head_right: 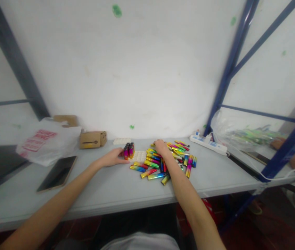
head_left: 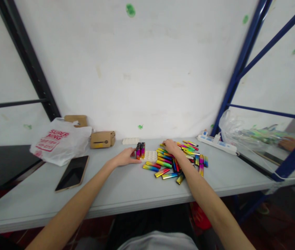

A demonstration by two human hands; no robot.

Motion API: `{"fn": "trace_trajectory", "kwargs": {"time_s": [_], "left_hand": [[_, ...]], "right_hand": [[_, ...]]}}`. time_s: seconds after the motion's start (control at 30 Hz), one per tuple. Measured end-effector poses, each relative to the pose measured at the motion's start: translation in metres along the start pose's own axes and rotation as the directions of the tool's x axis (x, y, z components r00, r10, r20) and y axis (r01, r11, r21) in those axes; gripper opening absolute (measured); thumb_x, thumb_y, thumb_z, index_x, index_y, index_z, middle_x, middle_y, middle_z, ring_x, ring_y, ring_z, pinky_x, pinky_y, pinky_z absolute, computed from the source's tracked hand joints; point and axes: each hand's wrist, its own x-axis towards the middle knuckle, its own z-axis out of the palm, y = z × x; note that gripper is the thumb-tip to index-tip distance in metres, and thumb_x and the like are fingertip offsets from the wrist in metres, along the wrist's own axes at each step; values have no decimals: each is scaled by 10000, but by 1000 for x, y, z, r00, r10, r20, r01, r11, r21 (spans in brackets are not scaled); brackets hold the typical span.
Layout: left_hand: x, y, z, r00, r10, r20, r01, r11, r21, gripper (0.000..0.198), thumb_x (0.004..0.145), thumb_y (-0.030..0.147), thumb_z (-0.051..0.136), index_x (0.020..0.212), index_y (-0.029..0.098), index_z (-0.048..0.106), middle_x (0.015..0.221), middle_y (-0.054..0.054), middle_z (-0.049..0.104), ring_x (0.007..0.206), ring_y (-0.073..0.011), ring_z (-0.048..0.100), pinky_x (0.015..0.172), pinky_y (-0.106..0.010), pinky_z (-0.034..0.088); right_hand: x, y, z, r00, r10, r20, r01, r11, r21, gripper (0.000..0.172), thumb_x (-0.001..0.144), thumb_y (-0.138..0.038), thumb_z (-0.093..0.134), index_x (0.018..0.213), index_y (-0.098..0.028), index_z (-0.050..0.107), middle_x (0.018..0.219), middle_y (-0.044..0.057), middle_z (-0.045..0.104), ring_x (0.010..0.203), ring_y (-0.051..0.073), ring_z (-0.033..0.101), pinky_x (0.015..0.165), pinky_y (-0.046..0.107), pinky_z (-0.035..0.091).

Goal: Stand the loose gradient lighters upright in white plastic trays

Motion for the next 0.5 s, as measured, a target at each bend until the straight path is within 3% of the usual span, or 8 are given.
{"fn": "trace_trajectory", "kwargs": {"time_s": [0.13,0.27,0.4,0.5], "left_hand": [[1,-1,1,1000,-6,-4,6,1000,29,661,679,771,669,931,161,635,859,-50,639,760,-229,554,656,-302,396],[1,-1,1,1000,3,4,-3,1000,14,647,695,754,666,944,158,637,864,-53,641,760,-229,557,663,-305,400],[0,1,0,1000,-6,2,6,1000,-8,641,683,746,676,949,164,643,865,-51,646,768,-232,562,675,-308,412],[-1,3,0,1000,-9,-6,9,1000,-11,640,681,738,686,956,161,651,867,-56,649,773,-236,567,679,-308,415]], "right_hand": [[-1,-3,-6,988,-90,-122,107,985,137,340,1036,-261,459,1312,-171,636,1216,150,699,1145,241,643,995,324,434],[-7,-13,-11,954,-178,-241,242,932,271,326,1044,-321,477,1288,-197,653,1125,119,747,1056,225,685,940,295,453],[-11,-24,-13,927,-170,-334,295,880,373,227,991,-335,572,1087,-183,711,952,80,756,857,188,673,836,277,463],[-13,-29,-14,914,-166,-370,316,863,394,286,900,-442,688,821,-167,689,737,36,669,681,156,568,728,260,434]]}}
